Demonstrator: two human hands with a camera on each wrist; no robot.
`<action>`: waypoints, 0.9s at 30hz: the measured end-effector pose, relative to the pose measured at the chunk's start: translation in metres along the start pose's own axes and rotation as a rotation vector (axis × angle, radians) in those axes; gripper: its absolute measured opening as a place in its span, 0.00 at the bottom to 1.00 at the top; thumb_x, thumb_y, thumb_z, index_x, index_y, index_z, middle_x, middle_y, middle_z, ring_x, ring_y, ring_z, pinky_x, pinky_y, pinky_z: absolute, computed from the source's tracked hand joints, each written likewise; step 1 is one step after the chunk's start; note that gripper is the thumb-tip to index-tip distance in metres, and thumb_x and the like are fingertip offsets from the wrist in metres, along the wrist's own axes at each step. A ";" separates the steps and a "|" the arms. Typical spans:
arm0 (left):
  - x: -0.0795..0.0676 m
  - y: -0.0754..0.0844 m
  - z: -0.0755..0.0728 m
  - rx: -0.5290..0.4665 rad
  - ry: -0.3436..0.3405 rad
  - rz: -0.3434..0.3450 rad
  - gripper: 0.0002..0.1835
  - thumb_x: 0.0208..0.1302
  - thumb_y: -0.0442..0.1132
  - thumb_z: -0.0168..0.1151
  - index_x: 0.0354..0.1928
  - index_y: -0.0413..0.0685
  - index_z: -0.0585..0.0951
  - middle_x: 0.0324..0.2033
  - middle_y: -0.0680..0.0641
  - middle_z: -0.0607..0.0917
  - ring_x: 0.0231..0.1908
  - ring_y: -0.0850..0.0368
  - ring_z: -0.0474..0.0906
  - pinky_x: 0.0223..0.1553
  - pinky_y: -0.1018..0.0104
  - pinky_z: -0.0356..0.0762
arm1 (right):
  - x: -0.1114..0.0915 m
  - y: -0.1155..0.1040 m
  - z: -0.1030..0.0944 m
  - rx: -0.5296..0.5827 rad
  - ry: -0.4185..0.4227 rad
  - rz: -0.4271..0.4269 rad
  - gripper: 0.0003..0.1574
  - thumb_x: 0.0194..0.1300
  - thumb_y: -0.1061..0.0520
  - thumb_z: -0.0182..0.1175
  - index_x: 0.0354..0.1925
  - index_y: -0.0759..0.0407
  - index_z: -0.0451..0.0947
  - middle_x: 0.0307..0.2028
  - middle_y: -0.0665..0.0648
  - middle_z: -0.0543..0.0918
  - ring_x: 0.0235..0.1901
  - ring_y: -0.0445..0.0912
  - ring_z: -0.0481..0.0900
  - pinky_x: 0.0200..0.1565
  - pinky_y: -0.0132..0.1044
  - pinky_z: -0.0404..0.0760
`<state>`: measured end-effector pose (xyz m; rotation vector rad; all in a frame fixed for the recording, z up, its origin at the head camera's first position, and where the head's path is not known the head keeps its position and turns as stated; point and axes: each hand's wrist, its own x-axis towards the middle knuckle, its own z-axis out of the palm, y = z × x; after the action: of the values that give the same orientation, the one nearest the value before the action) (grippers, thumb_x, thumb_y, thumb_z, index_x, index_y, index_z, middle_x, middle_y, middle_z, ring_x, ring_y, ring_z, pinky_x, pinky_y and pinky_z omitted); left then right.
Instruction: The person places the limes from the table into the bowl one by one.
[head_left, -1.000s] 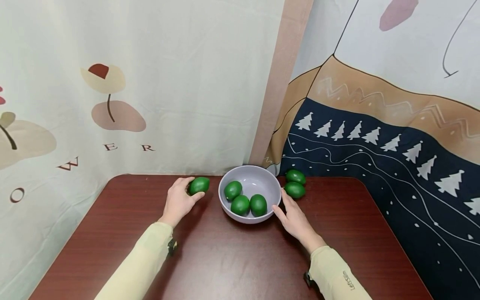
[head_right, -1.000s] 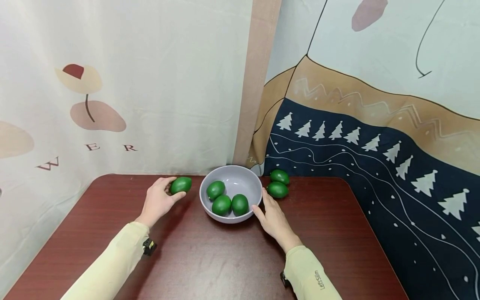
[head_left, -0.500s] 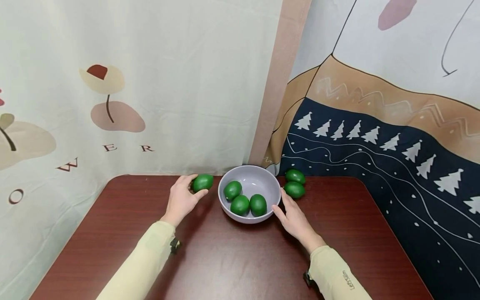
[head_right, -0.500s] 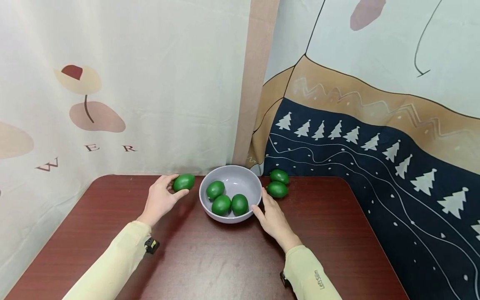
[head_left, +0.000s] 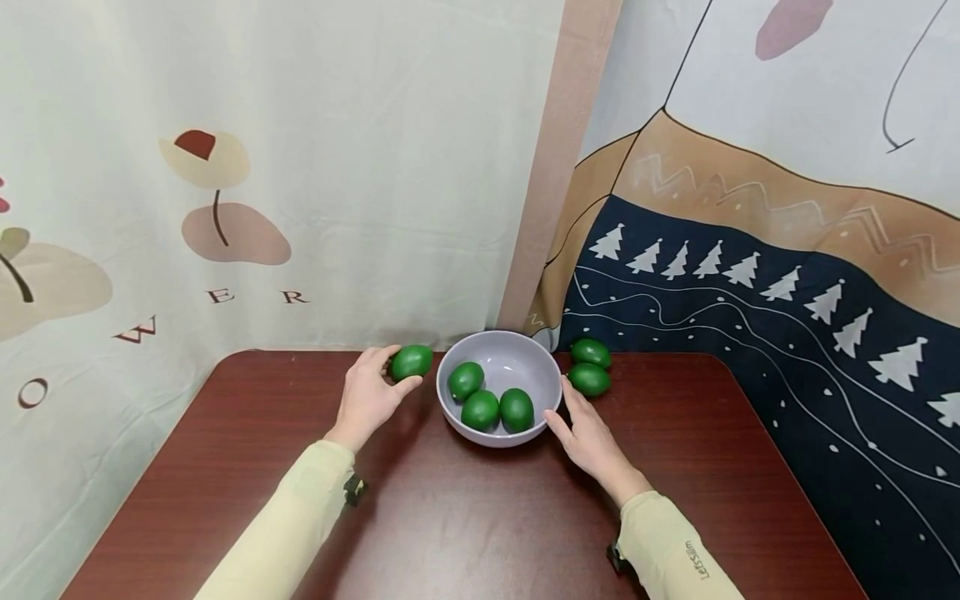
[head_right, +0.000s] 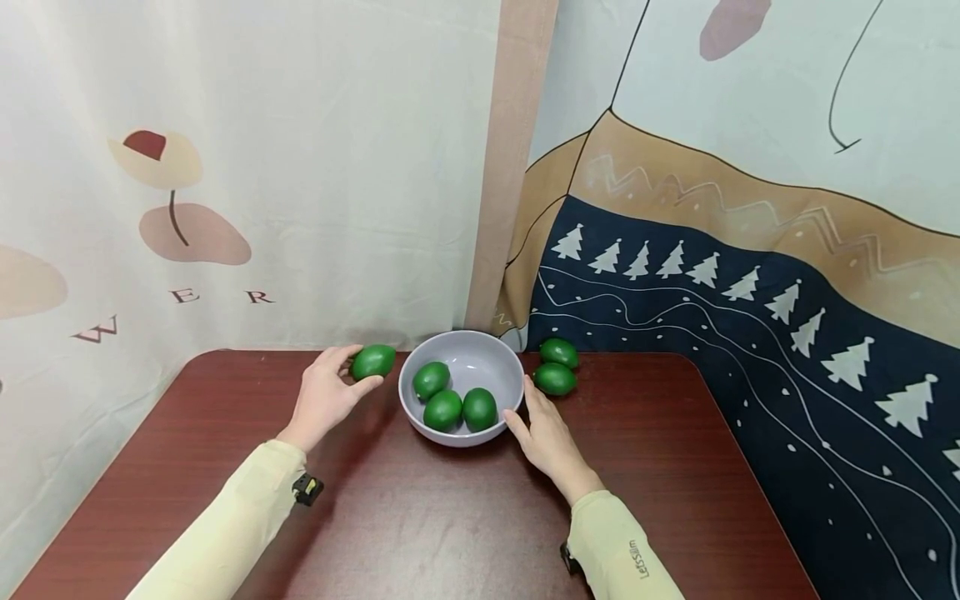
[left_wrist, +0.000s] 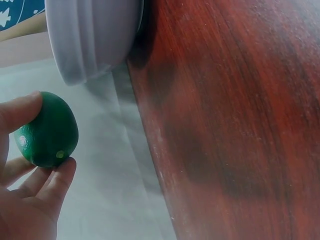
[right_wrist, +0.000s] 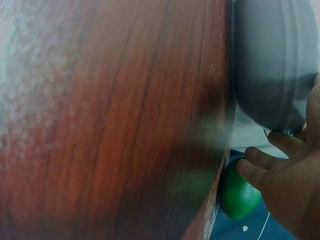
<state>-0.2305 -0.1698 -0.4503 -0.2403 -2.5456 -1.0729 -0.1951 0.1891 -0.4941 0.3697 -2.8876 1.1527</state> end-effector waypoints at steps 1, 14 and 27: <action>0.000 0.001 0.000 -0.003 0.001 0.002 0.30 0.56 0.40 0.81 0.60 0.39 0.82 0.48 0.39 0.82 0.39 0.46 0.83 0.45 0.50 0.85 | 0.000 0.000 0.000 -0.002 -0.001 0.001 0.46 0.79 0.46 0.55 0.81 0.65 0.49 0.79 0.67 0.56 0.78 0.62 0.55 0.76 0.59 0.56; 0.002 0.014 0.001 -0.026 -0.006 0.016 0.30 0.54 0.40 0.81 0.59 0.41 0.83 0.47 0.41 0.83 0.40 0.47 0.82 0.45 0.54 0.83 | -0.001 -0.002 0.000 -0.005 0.002 0.004 0.47 0.79 0.45 0.55 0.81 0.65 0.49 0.79 0.67 0.56 0.78 0.62 0.55 0.76 0.60 0.56; 0.005 0.024 0.006 -0.028 0.001 0.050 0.30 0.53 0.40 0.82 0.59 0.40 0.83 0.47 0.40 0.83 0.38 0.48 0.83 0.44 0.54 0.84 | -0.001 0.000 0.000 -0.009 0.009 -0.005 0.46 0.79 0.45 0.55 0.81 0.65 0.49 0.79 0.67 0.56 0.78 0.62 0.55 0.75 0.60 0.57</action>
<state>-0.2294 -0.1489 -0.4363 -0.3085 -2.5111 -1.0903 -0.1944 0.1890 -0.4944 0.3706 -2.8812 1.1372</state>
